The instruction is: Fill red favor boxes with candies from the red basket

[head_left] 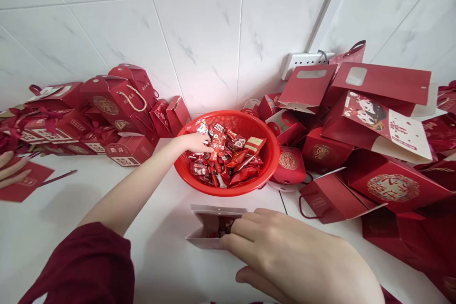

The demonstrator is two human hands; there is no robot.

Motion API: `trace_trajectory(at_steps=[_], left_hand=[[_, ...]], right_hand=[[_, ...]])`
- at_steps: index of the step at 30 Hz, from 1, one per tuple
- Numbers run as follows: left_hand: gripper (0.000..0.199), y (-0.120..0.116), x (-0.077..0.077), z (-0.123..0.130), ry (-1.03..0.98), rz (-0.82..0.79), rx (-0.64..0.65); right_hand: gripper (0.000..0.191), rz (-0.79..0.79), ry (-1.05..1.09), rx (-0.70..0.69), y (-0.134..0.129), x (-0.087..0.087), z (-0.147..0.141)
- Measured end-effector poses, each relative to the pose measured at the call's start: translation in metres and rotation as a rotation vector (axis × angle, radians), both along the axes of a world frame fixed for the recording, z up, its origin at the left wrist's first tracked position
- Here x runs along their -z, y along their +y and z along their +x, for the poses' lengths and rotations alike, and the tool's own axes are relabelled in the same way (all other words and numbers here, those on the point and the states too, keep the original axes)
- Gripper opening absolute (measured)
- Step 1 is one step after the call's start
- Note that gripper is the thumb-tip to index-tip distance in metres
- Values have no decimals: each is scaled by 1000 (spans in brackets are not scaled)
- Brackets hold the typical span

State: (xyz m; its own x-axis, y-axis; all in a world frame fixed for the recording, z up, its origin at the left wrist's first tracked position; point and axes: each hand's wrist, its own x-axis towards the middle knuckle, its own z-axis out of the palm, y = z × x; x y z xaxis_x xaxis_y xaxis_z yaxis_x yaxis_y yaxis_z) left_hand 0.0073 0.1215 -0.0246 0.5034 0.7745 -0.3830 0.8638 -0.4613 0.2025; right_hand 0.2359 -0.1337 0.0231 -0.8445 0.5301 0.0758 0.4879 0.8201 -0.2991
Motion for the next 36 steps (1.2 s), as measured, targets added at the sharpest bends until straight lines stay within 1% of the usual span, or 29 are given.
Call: trace_trajectory(at_steps=[2,4,5,6,8,9,10,11,12,13,14,16,19,21,24,27,29,31,34,36], left_hand=[[60,4,3,8,56,-48,47],[63,2,0,14,75,-86,108],[63,0,-4,16,35,-131,160],[63,-3,-9,18,-48,-197,218],[62,-7,-19,21,-287,-337,312],[60,-7,-23,21,-378,-350,322],[57,-5,-26,22,-418,-310,302],[52,-2,-27,21,-397,-228,262],[48,3,-27,21,-332,-128,217],[44,8,-25,20,-258,-53,180],[42,14,-20,19,-191,-14,156],[42,23,-9,17,-86,-14,139],[55,29,9,16,37,-18,132],[65,31,15,17,83,6,123],[71,35,16,17,80,62,138],[71,43,16,17,55,87,179],[72,48,17,18,67,74,200],[78,51,20,20,89,54,217],[85,51,24,24,108,30,225],[84,49,25,25,105,17,213]], right_hand=[[21,10,20,-10,1,2,0],[20,13,29,-12,2,3,0],[20,14,29,-12,2,3,0],[20,14,28,-13,2,3,1],[21,23,25,-15,3,3,1],[21,31,25,-16,3,3,1],[21,38,26,-16,3,3,1],[21,45,27,-12,3,4,1],[21,47,27,-9,4,4,1],[21,46,27,-7,4,4,1],[22,42,27,-7,4,4,2],[23,32,27,-9,4,4,2],[22,24,26,-7,5,4,3],[22,15,24,0,6,4,3],[22,-4,20,3,7,4,2],[22,-27,7,5,9,2,1],[23,-45,-3,11,10,1,0],[24,-65,-12,12,11,0,0],[24,-84,-22,12,13,-1,-1],[23,-80,-21,16,14,-1,-2]])
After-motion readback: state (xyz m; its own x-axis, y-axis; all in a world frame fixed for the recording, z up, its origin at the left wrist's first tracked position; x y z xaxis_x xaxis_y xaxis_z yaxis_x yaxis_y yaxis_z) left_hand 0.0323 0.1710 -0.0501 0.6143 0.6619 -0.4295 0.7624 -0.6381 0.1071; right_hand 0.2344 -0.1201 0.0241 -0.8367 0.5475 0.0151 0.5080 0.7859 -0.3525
